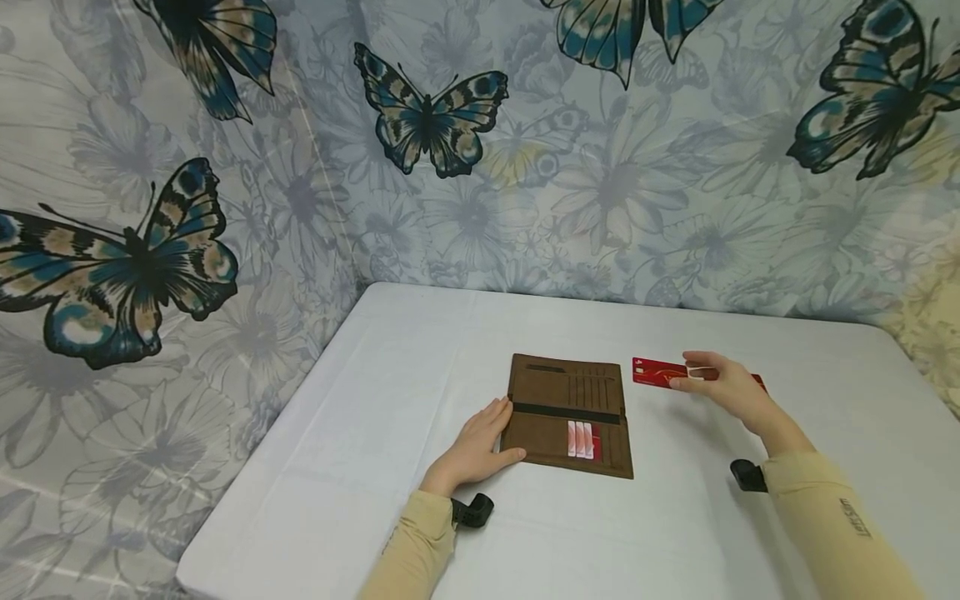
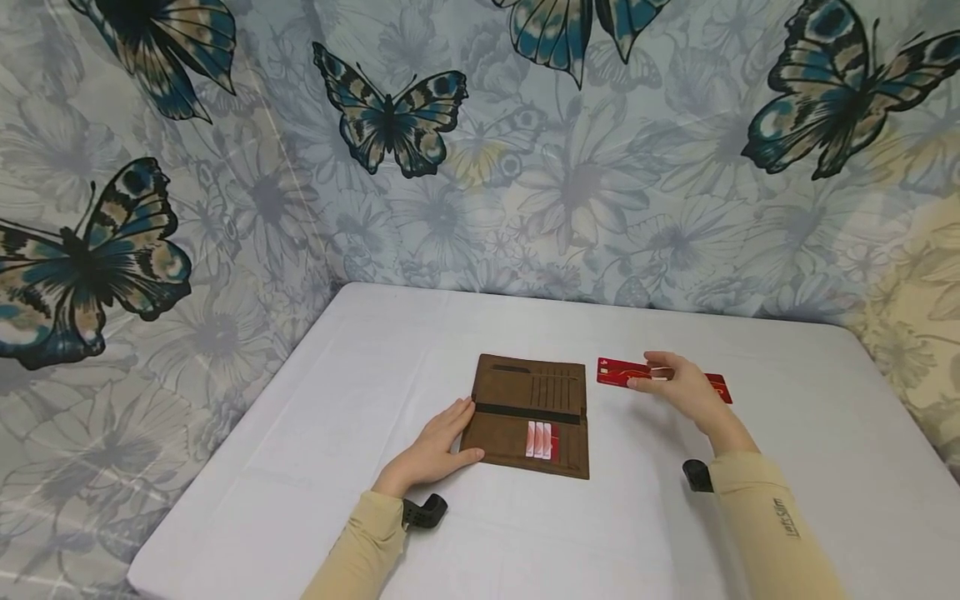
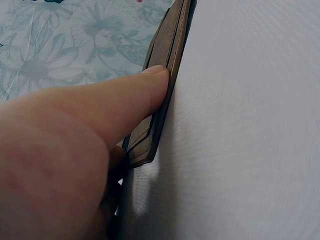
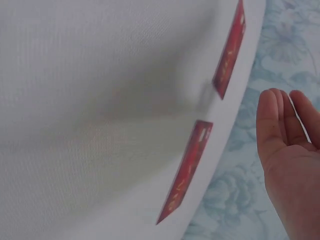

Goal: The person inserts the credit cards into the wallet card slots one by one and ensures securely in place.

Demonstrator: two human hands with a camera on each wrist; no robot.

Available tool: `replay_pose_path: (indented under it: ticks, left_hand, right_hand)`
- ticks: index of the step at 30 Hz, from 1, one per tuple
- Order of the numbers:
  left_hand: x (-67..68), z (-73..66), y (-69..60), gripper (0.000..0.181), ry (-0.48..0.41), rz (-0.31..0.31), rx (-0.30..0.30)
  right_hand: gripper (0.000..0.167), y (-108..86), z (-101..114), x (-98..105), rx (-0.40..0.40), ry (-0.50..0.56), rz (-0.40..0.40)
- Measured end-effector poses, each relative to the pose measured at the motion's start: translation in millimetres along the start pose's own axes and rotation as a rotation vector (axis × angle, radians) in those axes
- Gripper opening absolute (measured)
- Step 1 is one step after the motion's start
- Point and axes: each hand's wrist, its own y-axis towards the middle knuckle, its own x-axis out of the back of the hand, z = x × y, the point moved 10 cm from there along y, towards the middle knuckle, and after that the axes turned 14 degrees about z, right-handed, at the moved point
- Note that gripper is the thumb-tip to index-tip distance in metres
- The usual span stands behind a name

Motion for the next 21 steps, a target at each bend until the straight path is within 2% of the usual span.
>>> replay_pose_path:
  ticks: [11, 21]
  left_hand:
    - [-1.3, -0.5, 0.0, 0.078, 0.005, -0.005, -0.004]
    - [-0.3, -0.4, 0.9, 0.078, 0.019, -0.005, 0.001]
  right_hand:
    - [0.094, 13.2, -25, 1, -0.125, 0.060, 0.007]
    - [0.098, 21.0, -37, -3, -0.143, 0.043, 0.009]
